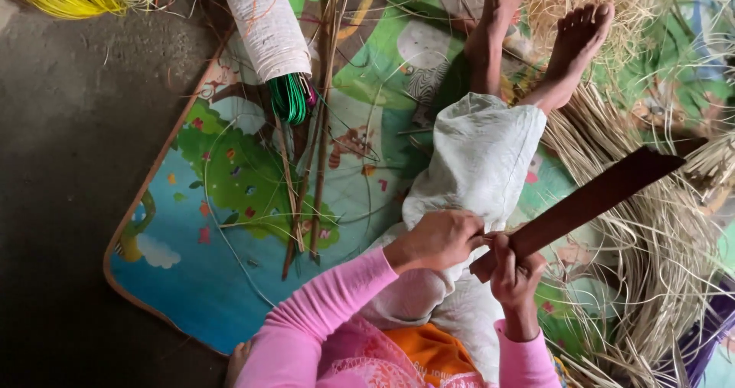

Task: Processing natural fibers by pulling them through a wooden stripping tool to prepare them for weaving or craft work.

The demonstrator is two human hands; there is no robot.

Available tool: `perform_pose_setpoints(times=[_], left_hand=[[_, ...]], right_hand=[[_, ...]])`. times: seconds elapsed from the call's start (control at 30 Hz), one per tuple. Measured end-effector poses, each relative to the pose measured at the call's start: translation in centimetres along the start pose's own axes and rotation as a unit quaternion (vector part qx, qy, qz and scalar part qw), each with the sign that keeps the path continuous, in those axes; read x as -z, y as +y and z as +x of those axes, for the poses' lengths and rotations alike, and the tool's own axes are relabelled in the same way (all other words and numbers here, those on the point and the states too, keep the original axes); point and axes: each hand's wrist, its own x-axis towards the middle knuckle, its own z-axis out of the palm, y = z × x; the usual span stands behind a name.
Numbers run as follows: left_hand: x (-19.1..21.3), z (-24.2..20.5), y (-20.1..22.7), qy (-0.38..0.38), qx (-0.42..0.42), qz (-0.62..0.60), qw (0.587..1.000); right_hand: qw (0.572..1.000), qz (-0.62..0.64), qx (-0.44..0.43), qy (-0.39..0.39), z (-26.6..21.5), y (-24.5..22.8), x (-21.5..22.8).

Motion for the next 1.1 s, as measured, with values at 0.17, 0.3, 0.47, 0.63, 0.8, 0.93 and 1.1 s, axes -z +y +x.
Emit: perform_pose_setpoints(times=[0.17,0.3,0.47,0.63,0.8,0.93,1.1], left_hand=[[-3.6,0.0,-0.9,0.093,-0.041,0.126,0.987],[-3.2,-0.6,-1.4,0.131,-0.061,0.107,0.984],[-1.7,-0.6,-1.9,-0.01,0.054,0.066,0.996],[1.9,-1.3,1.0,0.013,0.063,0.021,0.998],[-1.5,-1.0,-1.2,0.16,-0.023,0.164,0.973],[-3.3,-1.1,-0.7,0.167,-0.032,0.209,0.963],[-3.1,-1.6,-1.1,0.158,-0.044,0.184,0.969]], right_hand=[[0.999,-0.007,0.051,-0.004,1.3,-1.2,-0.7],[0.978,-0.181,0.105,0.011,0.9,0.2,-1.3],[0.988,-0.134,0.08,-0.004,1.2,0.1,-1.9],[0.993,-0.107,0.051,-0.003,1.3,-0.8,-1.5],[0.991,-0.127,0.041,0.019,1.0,-0.6,-1.2],[0.974,-0.195,0.104,0.047,0.6,-0.6,-1.2],[0.969,-0.201,0.128,0.061,0.1,-0.7,-1.8]])
